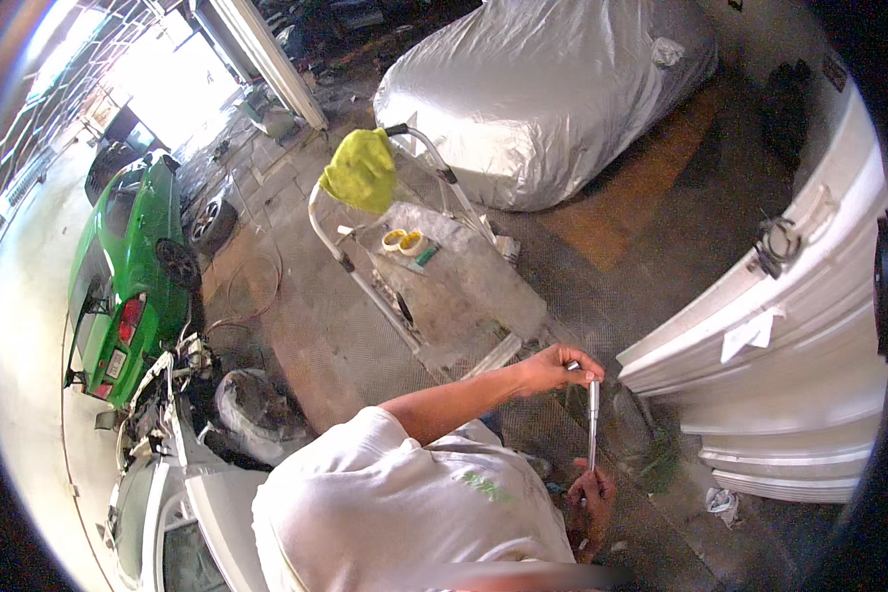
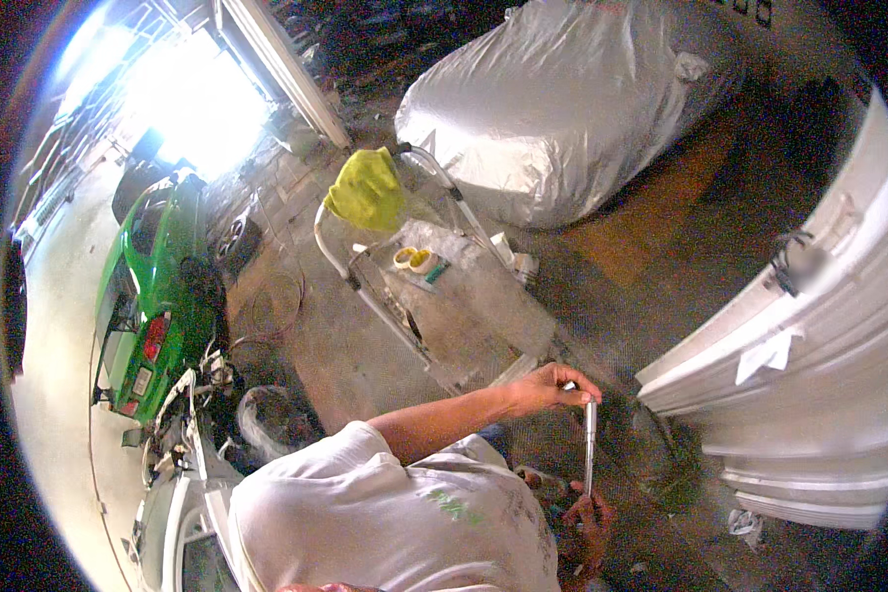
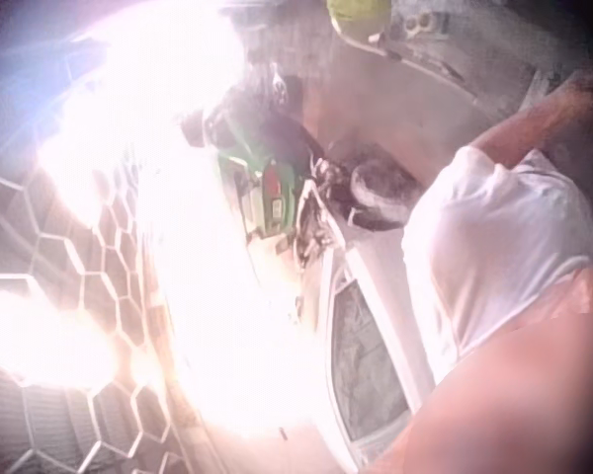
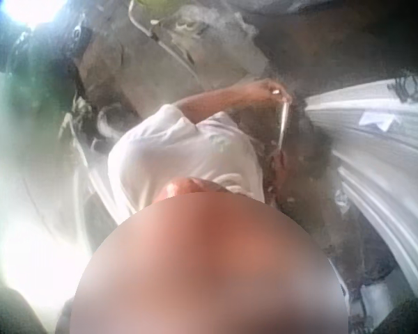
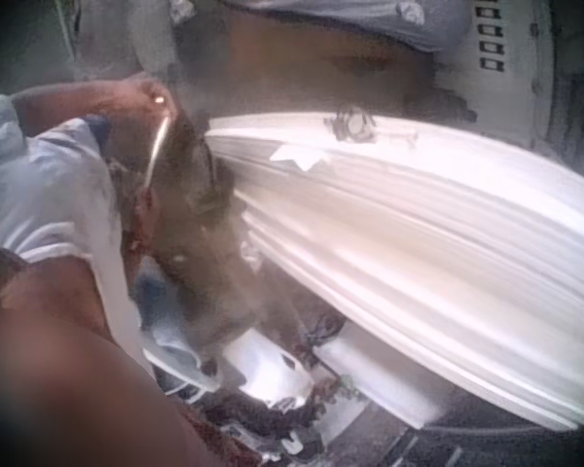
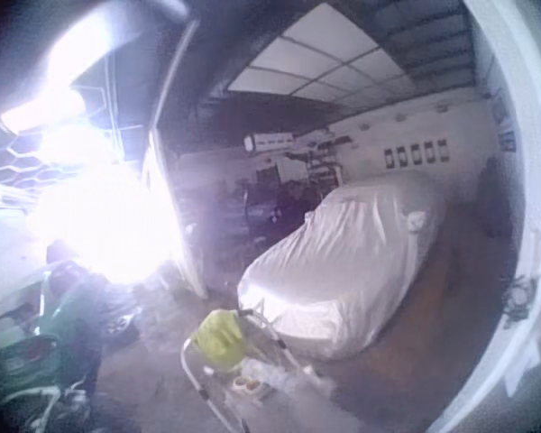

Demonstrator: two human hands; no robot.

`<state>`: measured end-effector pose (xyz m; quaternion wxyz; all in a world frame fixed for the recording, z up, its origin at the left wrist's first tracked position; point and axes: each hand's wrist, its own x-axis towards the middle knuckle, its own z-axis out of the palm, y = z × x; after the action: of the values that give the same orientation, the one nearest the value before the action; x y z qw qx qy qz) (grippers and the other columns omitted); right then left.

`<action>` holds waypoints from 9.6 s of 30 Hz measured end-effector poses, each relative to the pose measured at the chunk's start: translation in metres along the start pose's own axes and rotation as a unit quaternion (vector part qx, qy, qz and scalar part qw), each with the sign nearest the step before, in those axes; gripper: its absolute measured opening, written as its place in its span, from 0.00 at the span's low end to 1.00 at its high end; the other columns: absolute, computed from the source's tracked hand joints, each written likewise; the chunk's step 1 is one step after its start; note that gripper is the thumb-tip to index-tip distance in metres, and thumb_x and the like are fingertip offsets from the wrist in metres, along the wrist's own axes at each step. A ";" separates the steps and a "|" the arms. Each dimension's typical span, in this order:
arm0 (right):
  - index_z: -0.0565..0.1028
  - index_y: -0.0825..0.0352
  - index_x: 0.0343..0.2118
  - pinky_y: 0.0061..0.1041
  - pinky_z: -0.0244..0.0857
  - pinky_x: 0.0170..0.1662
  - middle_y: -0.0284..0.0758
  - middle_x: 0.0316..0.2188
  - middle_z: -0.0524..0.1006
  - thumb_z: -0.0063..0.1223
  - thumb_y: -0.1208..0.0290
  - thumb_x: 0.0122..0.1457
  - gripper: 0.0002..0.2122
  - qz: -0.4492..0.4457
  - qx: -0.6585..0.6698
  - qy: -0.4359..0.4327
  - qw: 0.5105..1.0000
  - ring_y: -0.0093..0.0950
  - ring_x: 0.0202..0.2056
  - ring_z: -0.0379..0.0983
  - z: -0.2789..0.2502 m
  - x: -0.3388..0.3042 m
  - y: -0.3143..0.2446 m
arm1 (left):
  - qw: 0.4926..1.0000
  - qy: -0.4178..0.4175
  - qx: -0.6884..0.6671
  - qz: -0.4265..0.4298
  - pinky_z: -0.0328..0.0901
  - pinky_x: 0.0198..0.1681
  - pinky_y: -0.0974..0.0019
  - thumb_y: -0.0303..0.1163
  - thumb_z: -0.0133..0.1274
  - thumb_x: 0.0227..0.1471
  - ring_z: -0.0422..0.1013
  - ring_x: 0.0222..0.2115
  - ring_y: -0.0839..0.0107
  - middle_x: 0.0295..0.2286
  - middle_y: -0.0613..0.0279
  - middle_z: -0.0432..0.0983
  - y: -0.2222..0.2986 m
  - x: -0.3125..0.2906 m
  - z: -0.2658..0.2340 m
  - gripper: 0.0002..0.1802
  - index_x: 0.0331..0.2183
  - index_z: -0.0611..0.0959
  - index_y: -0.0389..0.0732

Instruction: The person prepares a pneumatic air blow gun by attaching a socket, then walks to a white car with its hood open. They use the air blow gun to clean dust and debris from the engine bay, moving the nozzle across various components.

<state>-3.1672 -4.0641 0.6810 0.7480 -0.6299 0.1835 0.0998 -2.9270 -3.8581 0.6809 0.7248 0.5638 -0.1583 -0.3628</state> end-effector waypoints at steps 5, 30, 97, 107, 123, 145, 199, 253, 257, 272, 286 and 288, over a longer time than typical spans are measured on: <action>0.77 0.73 0.49 0.17 0.52 0.21 0.24 0.18 0.68 0.54 0.61 0.69 0.17 0.035 -0.019 0.064 0.997 0.14 0.18 0.60 -0.117 -0.037 0.026 | 0.999 -0.040 0.023 0.013 0.69 0.49 0.69 0.32 0.65 0.57 0.76 0.42 0.76 0.40 0.65 0.83 -0.028 0.057 0.106 0.14 0.44 0.87 0.39; 0.82 0.64 0.50 0.19 0.59 0.27 0.22 0.21 0.71 0.54 0.58 0.69 0.16 -0.013 0.249 0.480 0.841 0.14 0.23 0.64 -0.403 -0.207 0.018 | 0.871 -0.321 0.038 -0.369 0.59 0.28 0.78 0.50 0.49 0.68 0.70 0.32 0.81 0.34 0.73 0.76 -0.171 0.307 0.608 0.22 0.51 0.81 0.45; 0.69 0.68 0.45 0.26 0.73 0.42 0.34 0.38 0.78 0.73 0.65 0.55 0.23 -0.160 0.072 0.762 0.623 0.23 0.39 0.76 -2.256 -0.637 -0.100 | 0.805 -0.414 -0.155 -0.394 0.71 0.51 0.52 0.52 0.39 0.71 0.75 0.44 0.60 0.43 0.60 0.79 -0.539 1.041 2.377 0.22 0.39 0.78 0.45; 0.68 0.65 0.48 0.22 0.74 0.38 0.30 0.35 0.77 0.67 0.74 0.59 0.18 -0.240 0.202 0.751 0.580 0.21 0.33 0.77 -2.497 -0.760 -0.078 | 0.799 -0.441 -0.146 -0.383 0.74 0.36 0.63 0.43 0.41 0.72 0.77 0.33 0.69 0.34 0.62 0.80 -0.643 1.171 2.621 0.16 0.52 0.78 0.52; 0.74 0.67 0.56 0.20 0.69 0.35 0.28 0.35 0.78 0.67 0.69 0.60 0.22 -0.145 0.202 0.818 0.518 0.16 0.33 0.74 -2.824 -0.926 -0.068 | 0.727 -0.581 0.163 -0.328 0.53 0.17 0.80 0.48 0.54 0.65 0.61 0.17 0.86 0.28 0.74 0.75 -0.757 1.204 3.051 0.18 0.50 0.81 0.50; 0.71 0.63 0.64 0.32 0.72 0.38 0.46 0.38 0.83 0.53 0.74 0.60 0.26 -0.042 0.078 0.797 0.598 0.33 0.30 0.79 -3.306 -1.400 0.079 | 0.862 -0.411 0.126 -0.269 0.54 0.15 0.77 0.47 0.59 0.61 0.58 0.14 0.84 0.25 0.70 0.76 -1.093 1.136 3.730 0.14 0.35 0.76 0.49; 0.70 0.66 0.60 0.19 0.64 0.30 0.26 0.26 0.72 0.47 0.59 0.71 0.21 -0.294 0.306 0.749 0.510 0.16 0.27 0.68 -4.530 -2.305 0.264 | 0.718 -0.472 -0.010 -0.512 0.70 0.27 0.70 0.57 0.43 0.68 0.72 0.25 0.72 0.34 0.59 0.80 -1.491 1.212 5.113 0.27 0.52 0.78 0.46; 0.78 0.64 0.39 0.23 0.67 0.40 0.27 0.33 0.77 0.61 0.56 0.64 0.14 -0.295 0.247 0.732 0.562 0.18 0.34 0.72 -5.371 -2.656 0.165 | 0.842 -0.480 0.227 0.095 0.63 0.57 0.58 0.58 0.60 0.58 0.70 0.50 0.60 0.48 0.52 0.75 -1.628 1.374 5.894 0.35 0.51 0.77 0.36; 0.78 0.64 0.40 0.22 0.64 0.40 0.25 0.32 0.77 0.59 0.52 0.65 0.16 -0.202 0.227 0.703 0.643 0.18 0.35 0.70 -5.410 -2.670 0.188 | 0.847 -0.489 0.196 0.078 0.67 0.46 0.63 0.52 0.65 0.56 0.72 0.39 0.70 0.40 0.64 0.78 -1.664 1.411 5.925 0.27 0.45 0.82 0.40; 0.74 0.69 0.57 0.39 0.65 0.61 0.46 0.56 0.77 0.52 0.45 0.66 0.29 0.446 0.178 0.656 0.583 0.43 0.59 0.72 -5.406 -2.878 0.570 | 0.874 -0.401 0.263 0.081 0.66 0.44 0.66 0.46 0.65 0.58 0.71 0.38 0.73 0.37 0.66 0.78 -1.745 1.461 6.124 0.18 0.40 0.82 0.41; 0.76 0.66 0.52 0.39 0.69 0.53 0.44 0.52 0.79 0.53 0.51 0.67 0.23 0.450 0.295 0.534 0.652 0.40 0.52 0.77 -5.466 -3.012 0.664 | 0.870 -0.319 0.348 -0.141 0.64 0.52 0.58 0.54 0.65 0.56 0.69 0.46 0.65 0.49 0.59 0.73 -1.843 1.527 6.318 0.31 0.51 0.80 0.41; 0.76 0.66 0.51 0.39 0.70 0.52 0.44 0.52 0.79 0.53 0.52 0.67 0.22 0.403 0.230 0.594 0.657 0.40 0.51 0.77 -5.555 -3.055 0.678 | 0.856 -0.304 0.411 -0.077 0.63 0.54 0.58 0.54 0.65 0.56 0.69 0.48 0.63 0.50 0.59 0.73 -1.862 1.516 6.366 0.32 0.53 0.79 0.42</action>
<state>-7.0407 -9.1264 0.5176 0.4871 -0.2272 0.8419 -0.0488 -6.5981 -9.5861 0.6723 0.3124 0.6827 -0.4613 -0.4729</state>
